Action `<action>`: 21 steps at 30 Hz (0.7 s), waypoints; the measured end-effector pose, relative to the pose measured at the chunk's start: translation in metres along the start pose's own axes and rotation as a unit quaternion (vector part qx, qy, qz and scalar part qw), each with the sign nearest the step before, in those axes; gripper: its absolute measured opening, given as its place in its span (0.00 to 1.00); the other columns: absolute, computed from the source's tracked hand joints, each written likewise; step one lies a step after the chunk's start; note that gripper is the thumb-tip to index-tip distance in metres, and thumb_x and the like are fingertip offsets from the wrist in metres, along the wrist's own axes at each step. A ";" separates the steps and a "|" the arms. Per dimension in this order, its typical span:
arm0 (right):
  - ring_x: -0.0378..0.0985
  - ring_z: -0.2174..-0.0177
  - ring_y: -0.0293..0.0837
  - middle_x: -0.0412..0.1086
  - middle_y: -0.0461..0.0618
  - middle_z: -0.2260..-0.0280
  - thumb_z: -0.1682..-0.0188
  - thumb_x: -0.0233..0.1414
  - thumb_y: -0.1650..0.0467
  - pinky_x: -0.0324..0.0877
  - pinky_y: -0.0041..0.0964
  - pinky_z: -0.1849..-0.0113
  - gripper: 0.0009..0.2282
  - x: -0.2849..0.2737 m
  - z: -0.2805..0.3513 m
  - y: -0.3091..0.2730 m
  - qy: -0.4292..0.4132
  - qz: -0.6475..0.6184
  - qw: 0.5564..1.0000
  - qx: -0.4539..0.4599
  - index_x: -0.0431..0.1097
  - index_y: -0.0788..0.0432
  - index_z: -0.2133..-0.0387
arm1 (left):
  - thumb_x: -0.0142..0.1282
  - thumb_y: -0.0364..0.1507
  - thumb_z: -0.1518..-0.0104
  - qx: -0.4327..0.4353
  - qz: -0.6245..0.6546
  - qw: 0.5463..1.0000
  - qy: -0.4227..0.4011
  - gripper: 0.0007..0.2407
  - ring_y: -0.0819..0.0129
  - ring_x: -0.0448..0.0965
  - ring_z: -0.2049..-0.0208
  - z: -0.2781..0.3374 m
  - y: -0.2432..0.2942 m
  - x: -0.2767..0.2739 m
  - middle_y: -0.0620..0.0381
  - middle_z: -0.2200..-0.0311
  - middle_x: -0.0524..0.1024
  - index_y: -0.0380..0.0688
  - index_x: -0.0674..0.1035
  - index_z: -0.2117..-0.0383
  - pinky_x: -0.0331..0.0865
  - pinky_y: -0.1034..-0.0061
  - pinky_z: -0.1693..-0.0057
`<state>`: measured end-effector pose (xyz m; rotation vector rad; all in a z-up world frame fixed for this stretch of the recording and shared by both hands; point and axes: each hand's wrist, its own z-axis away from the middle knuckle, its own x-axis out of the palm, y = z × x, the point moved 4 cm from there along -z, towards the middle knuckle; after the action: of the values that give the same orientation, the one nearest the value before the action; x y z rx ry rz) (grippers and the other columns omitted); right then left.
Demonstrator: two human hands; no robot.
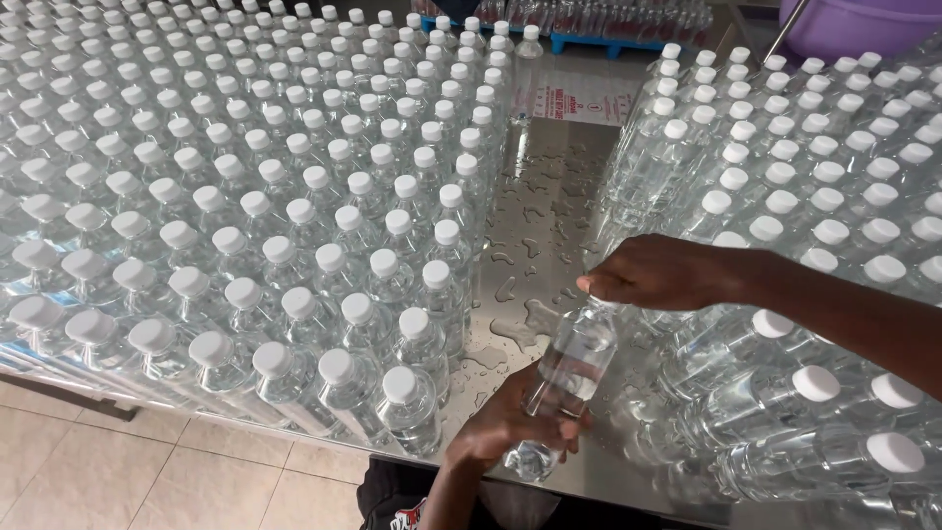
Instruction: Manually tightening the screw caps on a large batch of water bottles and organizing them on a table.
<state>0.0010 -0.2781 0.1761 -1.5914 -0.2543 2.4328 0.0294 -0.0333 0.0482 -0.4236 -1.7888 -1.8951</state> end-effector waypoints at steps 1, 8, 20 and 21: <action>0.46 0.82 0.39 0.45 0.41 0.83 0.34 0.34 0.51 0.61 0.42 0.70 0.27 0.004 -0.001 0.003 0.001 -0.002 1.000 0.001 0.53 0.51 0.83 | 0.72 0.21 0.52 -0.002 -0.001 1.000 -0.001 0.32 0.54 0.88 0.61 0.001 0.003 0.004 0.43 0.58 0.86 0.36 0.75 0.36 0.85 0.62 0.60; 0.67 0.76 0.38 0.64 0.40 0.77 0.42 0.40 0.47 0.71 0.37 0.65 0.19 -0.019 0.040 -0.044 -0.046 0.005 0.998 0.036 0.67 0.46 0.63 | 0.60 0.30 0.34 0.010 0.172 0.950 -0.262 0.24 0.58 0.84 0.59 -0.019 -0.077 -0.039 0.41 0.46 0.77 0.36 0.71 0.32 0.82 0.65 0.53; 0.53 0.84 0.37 0.51 0.37 0.83 0.39 0.37 0.49 0.58 0.38 0.78 0.26 0.027 0.051 -0.037 0.105 -0.032 0.969 -0.220 0.55 0.49 0.83 | 0.59 0.27 0.37 -0.137 0.320 0.794 -0.499 0.35 0.47 0.84 0.49 -0.023 -0.111 -0.039 0.36 0.43 0.76 0.43 0.55 0.23 0.82 0.54 0.43; 0.47 0.85 0.35 0.48 0.36 0.85 0.39 0.36 0.49 0.53 0.37 0.78 0.27 0.029 0.048 -0.032 0.111 -0.122 0.968 -0.189 0.53 0.48 0.85 | 0.55 0.35 0.36 -0.091 0.249 0.818 -0.510 0.27 0.53 0.82 0.46 -0.031 -0.132 -0.055 0.43 0.40 0.73 0.40 0.70 0.30 0.80 0.59 0.40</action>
<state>-0.0518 -0.2405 0.1782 -1.8369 -0.8623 2.0838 0.0063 -0.0544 -0.0948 -2.0616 -1.7345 -1.5064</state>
